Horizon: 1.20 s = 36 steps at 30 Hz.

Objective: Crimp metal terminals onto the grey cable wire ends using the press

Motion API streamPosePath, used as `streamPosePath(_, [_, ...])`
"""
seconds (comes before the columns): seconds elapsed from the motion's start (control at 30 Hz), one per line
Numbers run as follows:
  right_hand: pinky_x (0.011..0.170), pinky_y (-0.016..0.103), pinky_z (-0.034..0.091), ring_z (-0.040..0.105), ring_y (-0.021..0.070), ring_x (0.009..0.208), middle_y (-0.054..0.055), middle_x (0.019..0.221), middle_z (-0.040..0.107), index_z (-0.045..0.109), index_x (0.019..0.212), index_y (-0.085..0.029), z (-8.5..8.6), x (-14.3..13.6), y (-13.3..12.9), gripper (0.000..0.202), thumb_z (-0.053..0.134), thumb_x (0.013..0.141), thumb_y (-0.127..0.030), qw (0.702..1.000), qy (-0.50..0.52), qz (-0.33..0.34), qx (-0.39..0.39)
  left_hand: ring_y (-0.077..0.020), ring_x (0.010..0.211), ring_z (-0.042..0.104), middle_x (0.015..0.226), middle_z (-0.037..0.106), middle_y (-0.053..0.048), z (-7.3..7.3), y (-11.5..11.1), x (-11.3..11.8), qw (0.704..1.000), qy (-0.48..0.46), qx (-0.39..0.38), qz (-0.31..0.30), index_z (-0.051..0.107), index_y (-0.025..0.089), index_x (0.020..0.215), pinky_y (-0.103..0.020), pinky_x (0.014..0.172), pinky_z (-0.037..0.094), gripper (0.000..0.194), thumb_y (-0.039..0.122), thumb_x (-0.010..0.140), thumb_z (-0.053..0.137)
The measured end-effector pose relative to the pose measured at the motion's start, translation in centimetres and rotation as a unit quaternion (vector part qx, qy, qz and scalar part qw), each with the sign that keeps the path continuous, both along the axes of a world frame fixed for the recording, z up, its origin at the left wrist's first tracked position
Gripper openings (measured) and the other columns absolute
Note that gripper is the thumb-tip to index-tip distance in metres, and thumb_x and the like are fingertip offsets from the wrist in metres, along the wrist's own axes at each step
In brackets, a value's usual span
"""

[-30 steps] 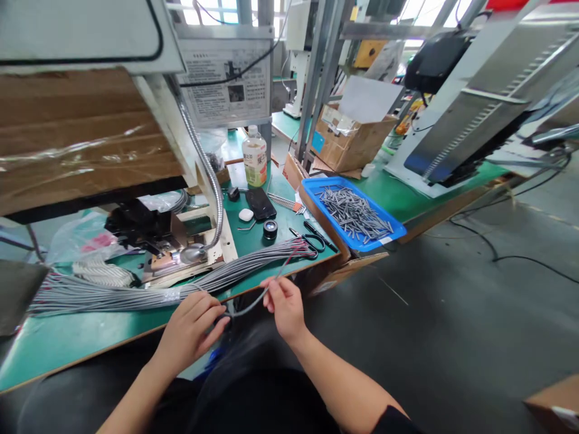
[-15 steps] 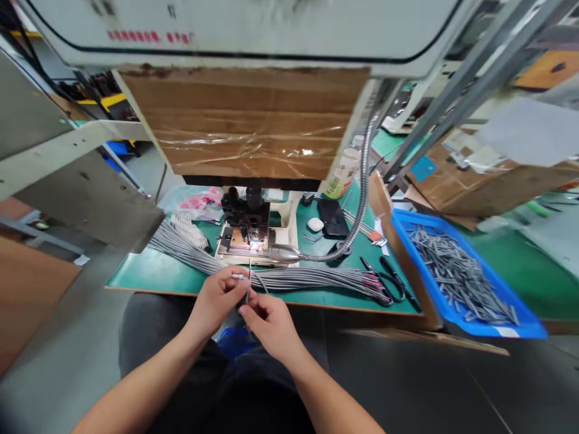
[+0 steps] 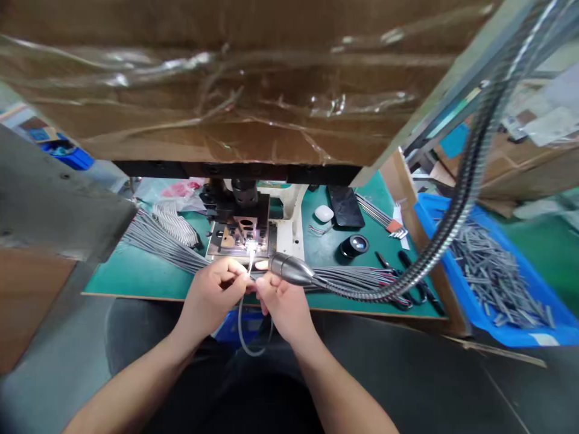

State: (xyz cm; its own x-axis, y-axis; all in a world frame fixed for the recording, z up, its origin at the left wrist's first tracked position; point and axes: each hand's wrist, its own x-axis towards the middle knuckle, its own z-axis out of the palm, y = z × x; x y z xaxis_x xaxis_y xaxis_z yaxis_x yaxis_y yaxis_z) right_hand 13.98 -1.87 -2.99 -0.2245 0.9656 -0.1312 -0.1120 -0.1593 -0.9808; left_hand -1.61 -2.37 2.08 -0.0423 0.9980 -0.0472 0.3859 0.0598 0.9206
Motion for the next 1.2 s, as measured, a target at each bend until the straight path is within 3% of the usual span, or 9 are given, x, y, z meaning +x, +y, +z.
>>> streamPosePath(0.13, [0.045, 0.022, 0.033, 0.043, 0.0092, 0.049, -0.005, 0.059, 0.053, 0.063, 0.079, -0.020, 1.5, -0.2, 2.2, 0.021, 0.065, 0.091, -0.037, 0.998, -0.058, 0.027, 0.016, -0.0138, 0.062, 0.062, 0.064, 0.068, 0.003, 0.3, 0.4, -0.1, 1.000, 0.019, -0.004, 0.017, 0.061, 0.019, 0.066, -0.024, 0.059, 0.043, 0.018, 0.019, 0.084, 0.058])
streamPosePath(0.3, [0.047, 0.023, 0.036, 0.047, 0.0103, 0.052, -0.004, 0.062, 0.057, 0.063, 0.078, -0.021, 1.0, -0.7, 3.2, 0.017, 0.068, 0.089, -0.032, 0.998, -0.032, 0.045, 0.015, -0.0121, 0.057, 0.057, 0.060, 0.065, 0.004, -0.3, 0.7, -0.1, 1.000, 0.013, -0.001, 0.026, 0.059, 0.020, 0.066, -0.023, 0.056, 0.041, 0.017, 0.018, 0.083, 0.058])
streamPosePath(0.6, [0.050, 0.023, 0.042, 0.051, 0.0111, 0.052, -0.006, 0.058, 0.056, 0.058, 0.069, -0.022, 1.1, -1.2, 3.4, 0.019, 0.070, 0.083, -0.022, 0.999, 0.012, -0.008, 0.038, -0.0130, 0.061, 0.058, 0.063, 0.061, 0.003, -1.2, 1.0, 0.6, 0.999, 0.039, 0.002, 0.021, 0.055, 0.020, 0.067, -0.024, 0.058, 0.040, 0.019, 0.019, 0.086, 0.055])
streamPosePath(0.8, [0.051, 0.023, 0.043, 0.053, 0.0118, 0.056, -0.003, 0.061, 0.057, 0.060, 0.069, -0.021, 0.1, -1.2, 3.5, 0.022, 0.069, 0.087, -0.030, 0.999, -0.026, -0.039, 0.028, -0.0123, 0.057, 0.051, 0.059, 0.056, 0.005, -1.0, 1.6, 0.4, 0.995, 0.095, -0.016, -0.006, 0.050, 0.021, 0.067, -0.025, 0.054, 0.033, 0.018, 0.020, 0.084, 0.056])
streamPosePath(0.93, [0.047, 0.023, 0.041, 0.051, 0.0110, 0.051, -0.004, 0.055, 0.056, 0.061, 0.068, -0.020, 0.2, -1.4, 3.6, 0.029, 0.070, 0.088, -0.039, 0.999, -0.028, -0.045, 0.003, -0.0116, 0.052, 0.047, 0.055, 0.053, 0.006, -1.0, 1.7, 0.7, 0.993, 0.116, -0.015, 0.011, 0.047, 0.022, 0.065, -0.027, 0.051, 0.030, 0.018, 0.017, 0.081, 0.054])
streamPosePath(1.2, [0.041, 0.023, 0.040, 0.050, 0.0109, 0.043, -0.006, 0.047, 0.053, 0.063, 0.069, -0.020, 1.0, -1.8, 3.8, 0.028, 0.073, 0.086, -0.041, 0.999, 0.011, -0.034, -0.022, -0.0125, 0.054, 0.064, 0.056, 0.066, 0.006, -0.8, 2.1, 0.8, 0.998, 0.006, -0.070, 0.010, 0.053, 0.022, 0.068, -0.024, 0.055, 0.045, 0.017, 0.014, 0.083, 0.051])
